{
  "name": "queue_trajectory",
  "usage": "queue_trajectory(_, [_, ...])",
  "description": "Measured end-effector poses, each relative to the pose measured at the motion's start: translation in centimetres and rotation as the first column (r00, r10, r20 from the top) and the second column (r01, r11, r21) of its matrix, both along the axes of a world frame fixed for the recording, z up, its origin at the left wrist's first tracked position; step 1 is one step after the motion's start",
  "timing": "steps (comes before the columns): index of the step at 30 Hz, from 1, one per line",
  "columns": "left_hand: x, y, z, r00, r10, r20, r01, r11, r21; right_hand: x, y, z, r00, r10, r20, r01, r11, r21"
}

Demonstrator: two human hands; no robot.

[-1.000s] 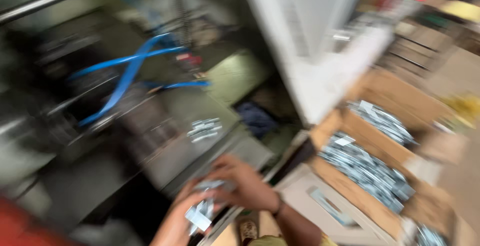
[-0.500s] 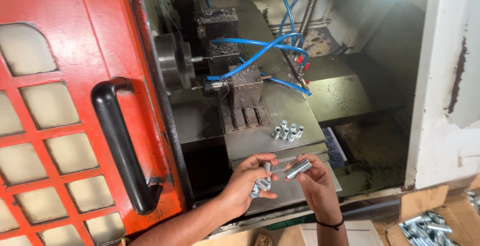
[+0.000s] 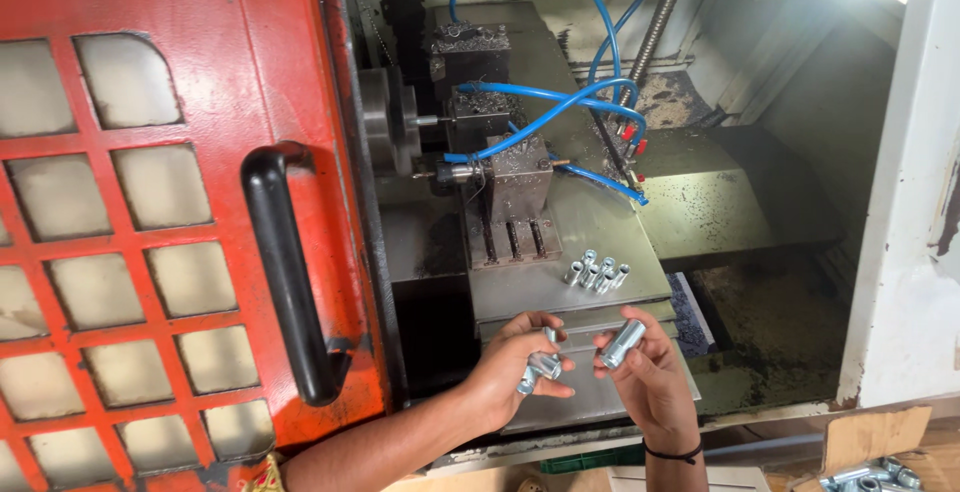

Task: The person loads small metal cylindrical parts into a red industrial machine, presses a button to start the cycle, and then collects the processed parts from the machine bed. They place the finished parts into cardboard boxes on the floor.

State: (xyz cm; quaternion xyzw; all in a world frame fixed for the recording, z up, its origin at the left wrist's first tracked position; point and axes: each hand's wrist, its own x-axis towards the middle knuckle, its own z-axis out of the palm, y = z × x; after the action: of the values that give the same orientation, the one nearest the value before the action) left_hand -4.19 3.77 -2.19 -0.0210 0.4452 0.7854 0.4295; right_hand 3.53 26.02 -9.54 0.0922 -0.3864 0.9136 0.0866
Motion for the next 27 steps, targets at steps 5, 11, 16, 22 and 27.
queue_trajectory(5, [0.8,-0.4,-0.3,1.000,-0.024,-0.014,0.024,1.000,-0.016,1.6,-1.2,0.2,0.999,-0.018,0.044,0.019,1.000,-0.020])
queue_trajectory(11, [0.7,-0.3,0.7,0.996,-0.084,-0.008,0.083,0.996,-0.019,3.1,-2.3,0.2,1.000,-0.019,0.013,0.021,0.990,-0.139])
queue_trajectory(16, [1.3,-0.6,0.3,0.987,-0.154,-0.050,0.154,0.988,0.002,5.0,-2.6,-0.4,0.988,-0.117,0.100,0.129,0.983,-0.127])
queue_trajectory(22, [1.3,-0.2,-1.1,0.971,-0.232,0.052,0.233,0.972,-0.007,5.6,-2.8,-0.5,0.961,-0.197,0.193,0.237,0.948,-0.213])
queue_trajectory(27, [1.4,-0.7,-1.8,0.971,-0.237,-0.013,0.237,0.968,0.087,3.9,-4.8,-0.4,0.985,-0.140,0.105,0.167,0.928,-0.332])
